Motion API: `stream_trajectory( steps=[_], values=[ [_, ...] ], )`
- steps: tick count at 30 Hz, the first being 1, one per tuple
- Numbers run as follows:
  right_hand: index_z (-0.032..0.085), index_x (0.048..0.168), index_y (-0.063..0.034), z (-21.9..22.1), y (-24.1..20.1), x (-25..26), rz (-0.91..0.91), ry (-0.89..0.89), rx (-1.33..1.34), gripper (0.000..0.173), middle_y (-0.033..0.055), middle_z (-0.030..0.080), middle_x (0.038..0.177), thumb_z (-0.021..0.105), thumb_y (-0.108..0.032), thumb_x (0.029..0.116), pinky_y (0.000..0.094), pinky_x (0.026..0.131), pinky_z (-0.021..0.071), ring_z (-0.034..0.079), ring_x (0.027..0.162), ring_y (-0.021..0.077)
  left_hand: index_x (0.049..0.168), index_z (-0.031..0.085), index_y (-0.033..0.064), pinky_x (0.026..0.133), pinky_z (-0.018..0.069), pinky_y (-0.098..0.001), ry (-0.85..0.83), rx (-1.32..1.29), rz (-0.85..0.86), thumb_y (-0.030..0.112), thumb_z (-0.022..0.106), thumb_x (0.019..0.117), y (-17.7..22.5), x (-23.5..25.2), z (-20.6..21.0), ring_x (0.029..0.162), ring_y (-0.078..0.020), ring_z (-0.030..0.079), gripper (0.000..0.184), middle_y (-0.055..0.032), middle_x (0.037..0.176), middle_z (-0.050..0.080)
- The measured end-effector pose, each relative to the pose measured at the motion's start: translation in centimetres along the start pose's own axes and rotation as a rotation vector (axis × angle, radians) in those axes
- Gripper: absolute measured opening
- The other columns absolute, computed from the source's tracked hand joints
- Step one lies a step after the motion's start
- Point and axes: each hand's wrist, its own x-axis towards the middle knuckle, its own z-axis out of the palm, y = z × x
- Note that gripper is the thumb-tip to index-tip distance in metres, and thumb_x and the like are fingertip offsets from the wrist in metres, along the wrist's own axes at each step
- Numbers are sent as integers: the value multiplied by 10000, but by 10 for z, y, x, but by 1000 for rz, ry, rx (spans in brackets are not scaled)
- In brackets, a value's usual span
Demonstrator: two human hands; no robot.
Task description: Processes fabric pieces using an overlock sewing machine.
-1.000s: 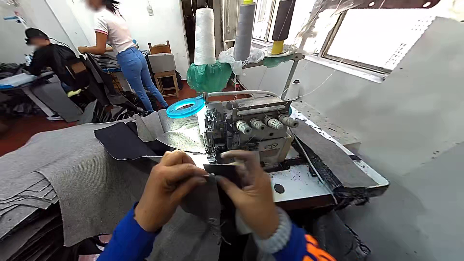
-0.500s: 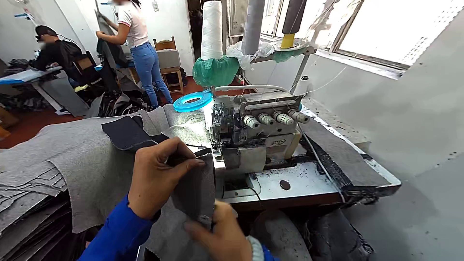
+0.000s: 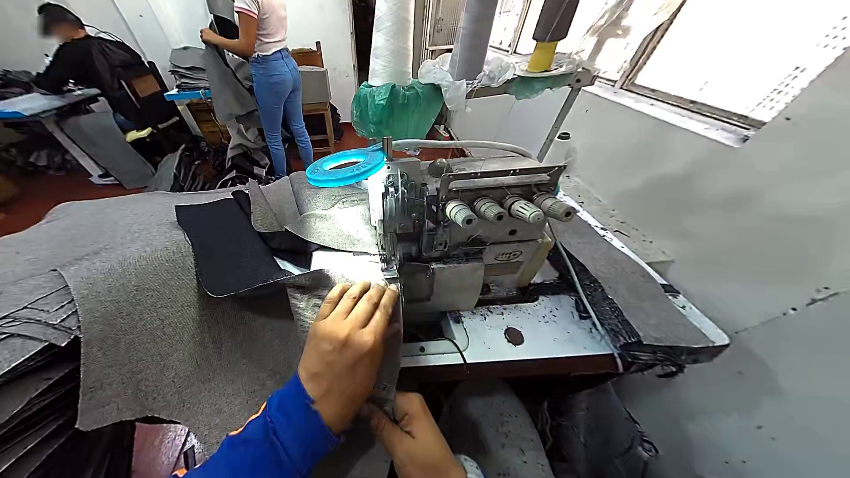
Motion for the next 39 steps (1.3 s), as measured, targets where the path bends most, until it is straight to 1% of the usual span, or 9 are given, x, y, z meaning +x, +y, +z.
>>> stream_trajectory(
  steps=[8, 12, 16, 18, 20, 23, 29, 35, 39],
  values=[
    [676, 988, -35, -31, -28, 31, -38, -44, 202, 216, -93, 702, 842, 481, -110, 1046, 190, 792, 574, 664, 819, -62, 1017, 707, 36, 883, 599, -396, -137, -276, -9, 146, 594, 985, -20, 20, -19, 933, -231, 734, 161, -84, 939, 732],
    [648, 937, -11, -41, -35, 41, -71, -80, 102, 266, -74, 627, 756, 449, -139, 1058, 177, 698, 525, 600, 716, -57, 1096, 672, 7, 1000, 545, -504, -197, -341, 161, 539, 489, 1025, -8, 14, -49, 1108, -329, 710, 568, -169, 1093, 738],
    [660, 869, 70, -37, -36, 43, -183, -35, -72, 322, 59, 628, 718, 444, -94, 1042, 236, 676, 513, 611, 691, 42, 1281, 617, -25, 1063, 500, -464, -168, -213, 294, 831, 460, 840, -6, -11, -46, 1221, -325, 665, 976, -205, 1291, 684],
    [649, 828, 59, -30, -32, 43, -251, 65, -125, 321, 57, 618, 687, 448, -86, 1032, 217, 644, 505, 607, 662, 36, 1372, 558, -41, 1093, 481, -432, -165, -161, 327, 739, 624, 805, -9, -16, -43, 1263, -317, 640, 966, -220, 1363, 641],
    [650, 810, 55, -26, -29, 47, -318, 155, -203, 308, 64, 614, 665, 458, -75, 1012, 217, 617, 503, 609, 637, 53, 1383, 539, -49, 1106, 475, -421, -161, -166, 328, 335, 767, 818, -12, -14, -40, 1261, -327, 639, 721, -226, 1362, 636],
    [663, 766, 57, -19, -29, 56, -375, 269, -342, 290, 96, 604, 615, 502, -72, 969, 268, 558, 496, 611, 578, 124, 1286, 616, -25, 1041, 534, -382, -90, -135, 344, -25, 530, 981, -18, -7, -30, 1155, -289, 707, 317, -177, 1235, 717],
    [605, 685, 16, -15, -31, 76, -288, 308, -258, 336, 20, 523, 564, 463, -59, 980, 224, 528, 449, 531, 529, 54, 1089, 727, 40, 945, 593, -327, -1, -216, 323, -44, 523, 946, -46, 7, -9, 1014, -205, 758, 263, -83, 1024, 782],
    [613, 685, 15, -13, -1, 61, -500, 231, -407, 371, 85, 572, 575, 454, -106, 998, 255, 520, 494, 580, 525, 130, 1077, 750, 59, 1009, 561, -320, 13, -252, 279, -27, 503, 947, -53, 1, 6, 1126, -197, 724, 292, -83, 1099, 776],
    [719, 826, 8, -38, 28, 56, -568, 344, -760, 374, 138, 735, 843, 454, -171, 1021, 374, 816, 591, 730, 830, 267, 1280, 679, 87, 1097, 421, -600, 190, 55, -58, 51, 555, 918, -75, -54, 33, 1341, -447, 536, 385, -183, 1370, 645]
  ],
)
